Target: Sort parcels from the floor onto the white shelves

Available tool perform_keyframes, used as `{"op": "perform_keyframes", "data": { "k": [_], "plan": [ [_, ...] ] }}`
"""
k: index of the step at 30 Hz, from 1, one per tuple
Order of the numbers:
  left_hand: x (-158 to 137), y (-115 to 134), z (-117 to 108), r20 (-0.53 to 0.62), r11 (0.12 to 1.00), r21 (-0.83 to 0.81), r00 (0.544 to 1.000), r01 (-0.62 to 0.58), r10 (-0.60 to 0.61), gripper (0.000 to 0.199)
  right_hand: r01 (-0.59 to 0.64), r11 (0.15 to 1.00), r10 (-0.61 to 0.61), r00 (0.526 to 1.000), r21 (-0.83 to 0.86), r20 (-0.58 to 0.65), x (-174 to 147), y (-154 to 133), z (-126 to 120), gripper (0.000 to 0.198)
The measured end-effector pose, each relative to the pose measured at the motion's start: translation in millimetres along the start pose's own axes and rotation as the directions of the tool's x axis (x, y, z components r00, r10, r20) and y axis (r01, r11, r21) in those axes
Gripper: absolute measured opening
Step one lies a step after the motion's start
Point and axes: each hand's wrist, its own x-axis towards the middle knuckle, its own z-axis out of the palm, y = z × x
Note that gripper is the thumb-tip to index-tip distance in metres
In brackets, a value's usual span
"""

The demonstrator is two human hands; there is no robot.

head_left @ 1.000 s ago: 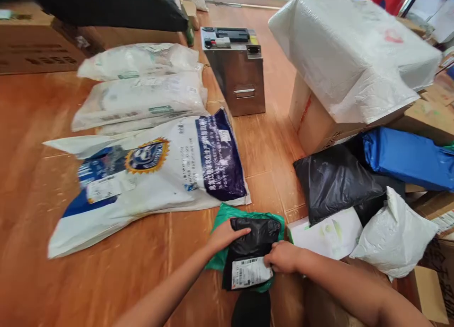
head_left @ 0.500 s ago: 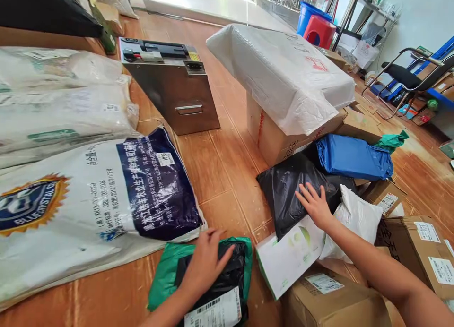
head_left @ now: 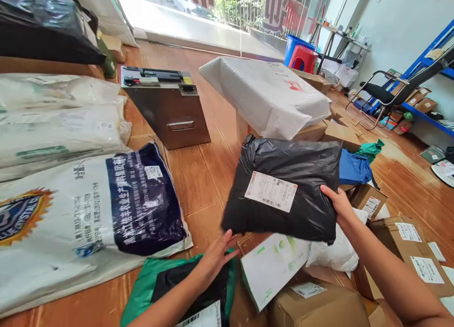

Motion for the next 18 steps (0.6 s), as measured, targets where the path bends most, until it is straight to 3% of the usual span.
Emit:
{"op": "perform_keyframes", "data": {
  "k": [3, 5, 6, 8, 9, 10, 11, 12, 13, 15, 17, 18],
  "plan": [
    [-5.2, 10.6, 16.5, 0.198, 0.960, -0.260, 0.979, 0.100, -0.049, 0.115, -0.170, 0.975, 0.161, 0.984, 0.147, 0.071, -15.1, 19.6, -11.1, 0.055],
    [-4.2, 8.4, 15.5, 0.287, 0.952, -0.277, 0.957, 0.131, -0.048, 0.116, -0.218, 0.960, 0.205, 0.975, 0.174, 0.090, -21.3, 32.9, -16.7, 0.055],
    [-1.1, 6.1, 10.1, 0.275, 0.964, -0.235, 0.960, 0.125, -0.058, 0.117, -0.235, 0.955, 0.222, 0.971, 0.178, 0.092, -23.4, 37.5, -20.5, 0.056],
    [7.9, 4.0, -8.9, 0.114, 0.997, -0.078, 0.993, 0.016, -0.007, 0.127, -0.240, 0.957, 0.229, 0.970, 0.163, 0.086, -26.7, 41.6, -30.2, 0.059],
    [11.8, 6.1, -20.6, -0.001, 0.996, 0.037, 0.997, -0.083, 0.083, 0.133, -0.221, 0.965, 0.210, 0.974, 0.139, 0.090, -28.5, 41.4, -35.3, 0.060],
    [14.0, 11.0, -31.9, -0.101, 0.964, 0.178, 0.971, -0.199, 0.219, 0.136, -0.189, 0.977, 0.178, 0.978, 0.101, 0.111, -30.9, 40.0, -39.6, 0.060],
    [13.7, 18.7, -41.6, -0.152, 0.890, 0.330, 0.912, -0.316, 0.380, 0.137, -0.151, 0.987, 0.141, 0.978, 0.052, 0.155, -34.2, 38.0, -42.5, 0.059],
    [10.6, 28.5, -48.6, -0.117, 0.769, 0.477, 0.836, -0.426, 0.536, 0.134, -0.108, 0.994, 0.105, 0.969, 0.001, 0.222, -38.7, 35.6, -43.3, 0.057],
    [5.0, 39.3, -52.2, -0.005, 0.611, 0.594, 0.758, -0.523, 0.653, 0.130, -0.068, 0.997, 0.078, 0.949, -0.045, 0.307, -44.3, 33.3, -41.7, 0.056],
    [-10.7, 58.8, -50.7, 0.283, 0.301, 0.700, 0.638, -0.648, 0.716, 0.126, -0.009, 0.993, 0.064, 0.872, -0.114, 0.486, -58.8, 30.3, -31.6, 0.053],
    [-25.6, 68.1, -44.3, 0.445, 0.144, 0.721, 0.612, -0.678, 0.654, 0.120, 0.073, 0.986, 0.040, 0.773, -0.151, 0.633, -74.1, 32.0, -14.8, 0.053],
    [-30.9, 67.6, -42.6, 0.469, 0.137, 0.733, 0.641, -0.666, 0.608, 0.110, 0.137, 0.978, 0.014, 0.717, -0.160, 0.697, -80.0, 35.2, -5.0, 0.051]
  ]
}}
